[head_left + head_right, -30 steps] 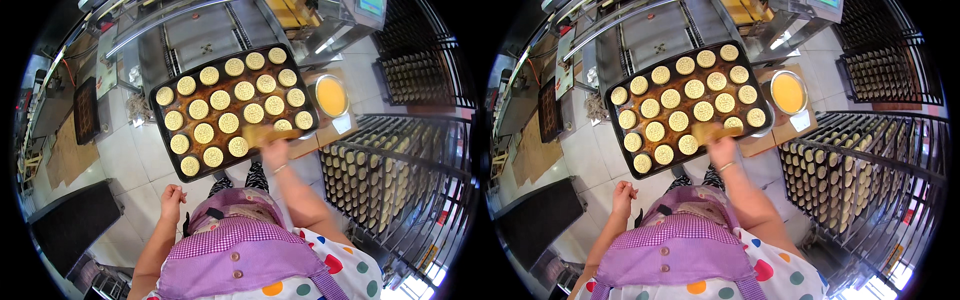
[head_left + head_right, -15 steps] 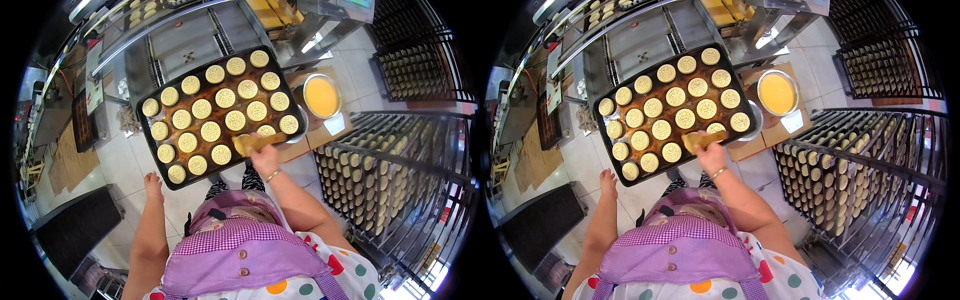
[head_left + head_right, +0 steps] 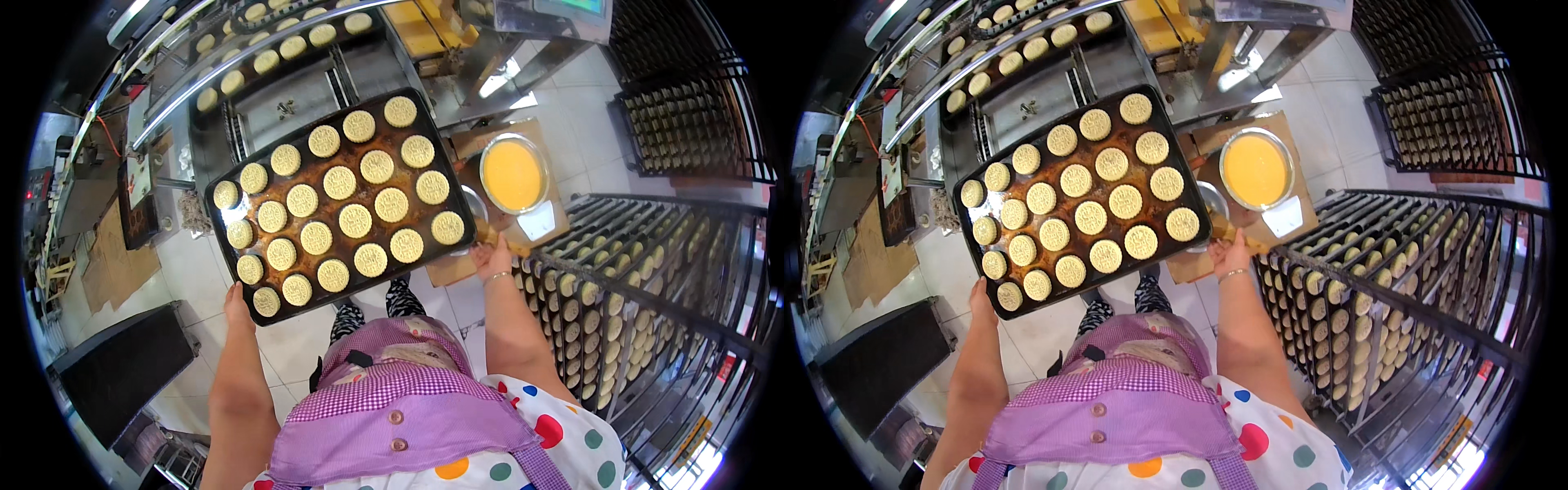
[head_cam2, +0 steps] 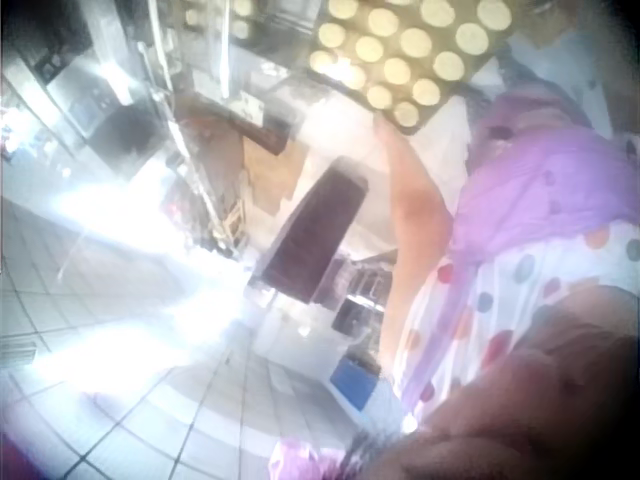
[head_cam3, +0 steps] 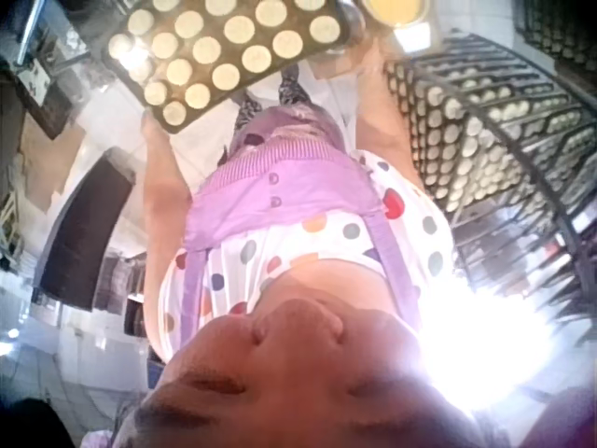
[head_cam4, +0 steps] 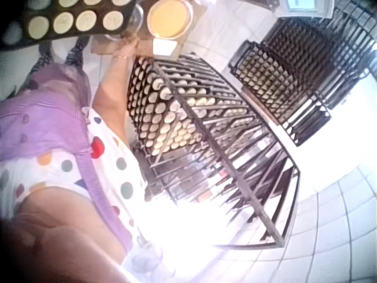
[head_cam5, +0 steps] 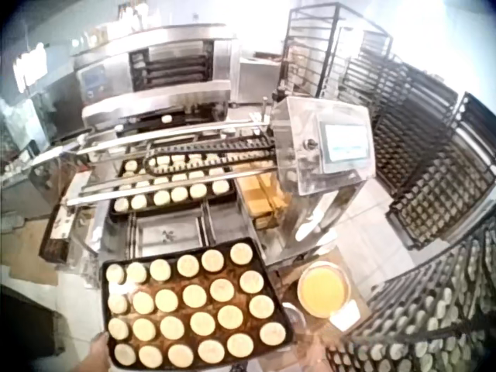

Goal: The person brushes a liquid onto rows of circular pastries on a tray using a brush, then lifts the tray and slides it into a tall metal rack. The person also picks up a dark tray from the floor and slides it into an industrial oven.

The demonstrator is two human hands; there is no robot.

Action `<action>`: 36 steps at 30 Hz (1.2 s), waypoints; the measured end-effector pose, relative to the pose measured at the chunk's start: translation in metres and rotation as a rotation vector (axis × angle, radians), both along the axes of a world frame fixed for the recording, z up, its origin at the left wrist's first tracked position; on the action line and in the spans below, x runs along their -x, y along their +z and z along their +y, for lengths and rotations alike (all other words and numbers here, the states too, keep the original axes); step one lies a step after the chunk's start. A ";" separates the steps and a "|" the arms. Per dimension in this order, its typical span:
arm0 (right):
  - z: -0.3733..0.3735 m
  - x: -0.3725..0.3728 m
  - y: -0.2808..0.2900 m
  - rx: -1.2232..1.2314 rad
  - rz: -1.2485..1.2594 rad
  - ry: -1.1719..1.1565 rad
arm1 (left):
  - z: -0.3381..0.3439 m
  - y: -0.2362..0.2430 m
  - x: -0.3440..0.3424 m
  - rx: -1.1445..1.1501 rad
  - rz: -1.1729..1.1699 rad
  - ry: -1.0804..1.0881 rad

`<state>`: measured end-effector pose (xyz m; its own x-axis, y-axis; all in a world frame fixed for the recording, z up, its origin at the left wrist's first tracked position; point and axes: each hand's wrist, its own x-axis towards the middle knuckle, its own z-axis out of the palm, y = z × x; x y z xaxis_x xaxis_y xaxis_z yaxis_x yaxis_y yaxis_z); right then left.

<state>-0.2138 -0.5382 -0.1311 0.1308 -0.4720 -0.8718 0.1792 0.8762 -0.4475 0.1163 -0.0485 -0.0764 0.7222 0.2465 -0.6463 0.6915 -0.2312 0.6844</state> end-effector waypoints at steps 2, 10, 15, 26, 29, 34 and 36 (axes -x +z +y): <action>0.009 0.000 -0.012 -0.108 -0.079 -0.006 | 0.001 -0.001 -0.001 -0.027 0.000 0.002; -0.001 -0.012 0.009 -0.167 -0.064 0.361 | 0.022 -0.021 0.000 0.329 0.067 0.181; -0.041 -0.065 0.009 -0.024 -0.234 0.478 | 0.004 0.005 0.005 0.577 0.262 0.239; 0.083 -0.026 0.079 0.680 0.439 0.214 | 0.044 0.044 0.028 0.656 0.267 0.162; 0.133 0.059 0.067 0.368 0.574 0.173 | 0.061 0.057 0.036 0.667 0.317 0.066; 0.222 0.150 0.117 0.388 0.767 -0.058 | 0.053 0.080 0.032 0.692 0.379 -0.206; 0.245 0.198 0.132 0.391 0.705 -0.241 | 0.024 0.104 0.045 0.725 0.314 -0.452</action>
